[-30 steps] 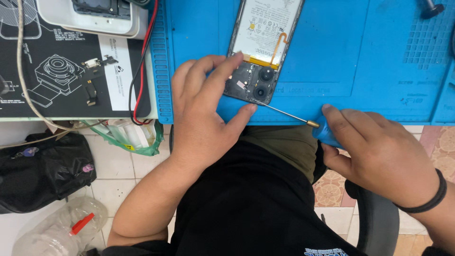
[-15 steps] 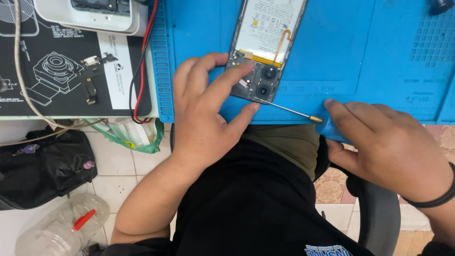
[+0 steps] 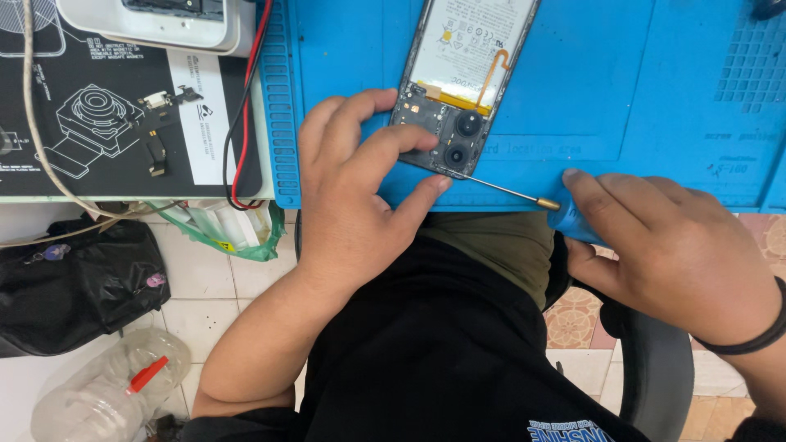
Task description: The person pries along the edge of an opened smartphone lying on a blue repair mat, using a blue-handled pry tool to work around the frame near the battery. They briefly handle a small thin part in their lap, then resume prying along the phone's edges, repositioning the phone as they work.
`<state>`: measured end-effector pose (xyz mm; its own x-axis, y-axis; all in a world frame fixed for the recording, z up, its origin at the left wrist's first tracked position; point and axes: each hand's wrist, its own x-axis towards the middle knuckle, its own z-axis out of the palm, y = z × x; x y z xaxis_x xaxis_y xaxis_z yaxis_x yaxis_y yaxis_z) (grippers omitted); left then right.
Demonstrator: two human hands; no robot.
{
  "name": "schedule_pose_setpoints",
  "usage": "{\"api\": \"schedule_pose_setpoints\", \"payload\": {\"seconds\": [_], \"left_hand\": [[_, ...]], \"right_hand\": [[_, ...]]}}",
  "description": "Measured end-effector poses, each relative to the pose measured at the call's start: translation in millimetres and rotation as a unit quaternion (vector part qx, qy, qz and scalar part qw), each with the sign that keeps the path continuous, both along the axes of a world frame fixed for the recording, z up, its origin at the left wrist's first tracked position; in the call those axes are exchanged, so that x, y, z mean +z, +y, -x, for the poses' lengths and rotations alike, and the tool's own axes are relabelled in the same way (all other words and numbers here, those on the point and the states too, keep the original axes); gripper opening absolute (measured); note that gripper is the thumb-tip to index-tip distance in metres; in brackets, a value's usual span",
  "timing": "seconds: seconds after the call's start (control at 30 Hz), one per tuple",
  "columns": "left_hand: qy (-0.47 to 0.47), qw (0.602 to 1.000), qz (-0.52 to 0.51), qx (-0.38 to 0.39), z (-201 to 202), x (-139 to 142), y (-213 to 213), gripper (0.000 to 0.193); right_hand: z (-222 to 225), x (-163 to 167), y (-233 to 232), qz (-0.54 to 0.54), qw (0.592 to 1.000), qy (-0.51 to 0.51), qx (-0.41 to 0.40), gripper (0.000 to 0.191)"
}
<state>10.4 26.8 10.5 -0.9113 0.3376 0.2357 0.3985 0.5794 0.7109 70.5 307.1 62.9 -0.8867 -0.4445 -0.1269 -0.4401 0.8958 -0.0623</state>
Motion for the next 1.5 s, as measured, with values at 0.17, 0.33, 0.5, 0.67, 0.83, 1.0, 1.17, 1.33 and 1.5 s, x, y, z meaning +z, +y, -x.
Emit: {"api": "schedule_pose_setpoints", "payload": {"seconds": [0.17, 0.33, 0.5, 0.67, 0.83, 1.0, 1.17, 1.33, 1.5], "left_hand": [[0.001, 1.000, 0.005, -0.002, -1, 0, 1, 0.038], [0.000, 1.000, 0.005, -0.005, -1, 1, 0, 0.034], [-0.005, 1.000, 0.003, -0.004, 0, 0, 0, 0.028], [-0.008, 1.000, 0.006, -0.005, -1, 0, 1, 0.024], [-0.009, 1.000, 0.003, -0.002, -1, 1, 1, 0.024], [-0.006, 1.000, 0.004, -0.003, -1, 1, 1, 0.026], [-0.003, 1.000, 0.002, -0.001, 0, 1, 1, 0.027], [-0.006, 1.000, 0.000, -0.001, -1, 1, 1, 0.027], [-0.010, 1.000, 0.008, -0.002, -1, 2, 2, 0.027]], "right_hand": [[0, 1, 0, 0.017, 1.000, 0.003, 0.003, 0.062], [0, -1, 1, 0.029, 0.999, 0.012, 0.008, 0.062], [-3, -4, 2, 0.015, 1.000, 0.017, 0.017, 0.064], [-7, -9, 2, -0.013, 0.999, 0.037, 0.019, 0.063], [-8, -9, 1, -0.007, 0.998, 0.053, 0.025, 0.062], [-9, -9, 1, -0.018, 0.999, 0.047, 0.021, 0.061], [-7, -8, 1, -0.018, 0.999, 0.042, 0.025, 0.061], [-8, -8, 1, -0.018, 0.999, 0.040, 0.022, 0.063], [-7, -8, 3, -0.016, 0.999, 0.027, 0.019, 0.063]]}}
